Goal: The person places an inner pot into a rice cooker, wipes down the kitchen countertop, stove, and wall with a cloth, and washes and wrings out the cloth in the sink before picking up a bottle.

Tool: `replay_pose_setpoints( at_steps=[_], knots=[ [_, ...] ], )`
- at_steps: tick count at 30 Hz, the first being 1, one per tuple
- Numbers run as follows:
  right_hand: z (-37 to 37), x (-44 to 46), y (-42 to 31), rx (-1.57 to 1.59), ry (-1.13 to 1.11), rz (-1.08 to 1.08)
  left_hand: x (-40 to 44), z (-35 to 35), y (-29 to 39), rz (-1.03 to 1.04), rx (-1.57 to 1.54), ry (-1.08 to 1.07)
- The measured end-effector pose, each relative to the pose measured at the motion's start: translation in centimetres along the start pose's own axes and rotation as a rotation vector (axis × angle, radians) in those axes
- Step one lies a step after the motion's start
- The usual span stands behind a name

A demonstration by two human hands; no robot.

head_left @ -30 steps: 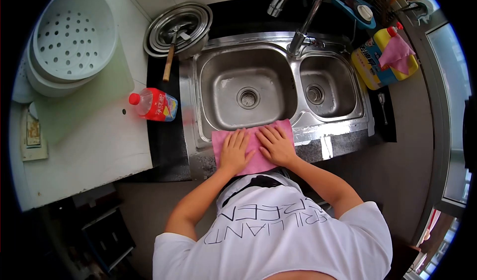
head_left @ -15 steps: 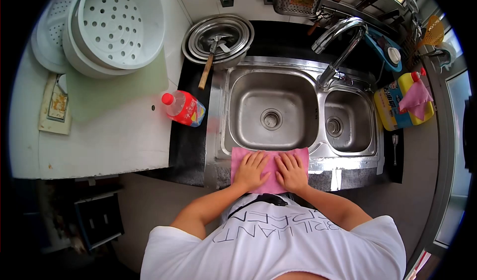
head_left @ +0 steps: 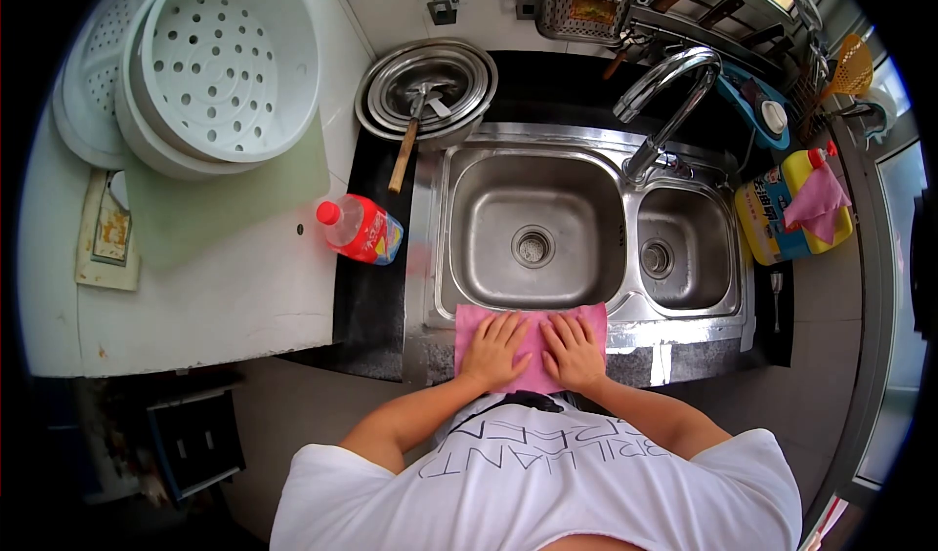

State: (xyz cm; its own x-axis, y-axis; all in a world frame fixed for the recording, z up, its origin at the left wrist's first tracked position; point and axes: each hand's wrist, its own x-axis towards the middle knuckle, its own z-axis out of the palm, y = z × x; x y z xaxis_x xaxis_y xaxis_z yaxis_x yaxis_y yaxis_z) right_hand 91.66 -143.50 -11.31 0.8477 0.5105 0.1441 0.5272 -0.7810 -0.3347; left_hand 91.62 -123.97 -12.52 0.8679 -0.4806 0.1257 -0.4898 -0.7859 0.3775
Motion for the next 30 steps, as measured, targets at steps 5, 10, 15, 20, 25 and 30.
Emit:
replay_pose_setpoints(
  at_steps=[5, 10, 15, 20, 25, 30],
  knots=[
    [0.1, 0.0, -0.1, -0.012, -0.001, -0.001, -0.1, 0.0, -0.1, -0.005, -0.007, 0.016],
    [0.2, -0.2, -0.5, -0.041, -0.011, -0.005, -0.3, -0.4, -0.2, -0.002, -0.107, 0.054],
    [0.1, 0.0, -0.6, -0.043, -0.015, -0.011, 0.0, -3.2, -2.7, -0.251, -0.322, 0.440],
    [0.3, 0.1, -1.0, -0.097, 0.002, -0.009, -0.6, -9.0, -11.7, -0.655, -0.169, 1.028],
    [0.1, 0.1, -1.2, -0.111, 0.017, -0.019, 1.3, -10.3, -17.2, -0.590, -0.239, 1.055],
    [0.2, 0.1, -1.4, -0.123, 0.042, -0.026, 2.1, -11.6, -17.6, -0.553, -0.539, 1.011]
  ],
)
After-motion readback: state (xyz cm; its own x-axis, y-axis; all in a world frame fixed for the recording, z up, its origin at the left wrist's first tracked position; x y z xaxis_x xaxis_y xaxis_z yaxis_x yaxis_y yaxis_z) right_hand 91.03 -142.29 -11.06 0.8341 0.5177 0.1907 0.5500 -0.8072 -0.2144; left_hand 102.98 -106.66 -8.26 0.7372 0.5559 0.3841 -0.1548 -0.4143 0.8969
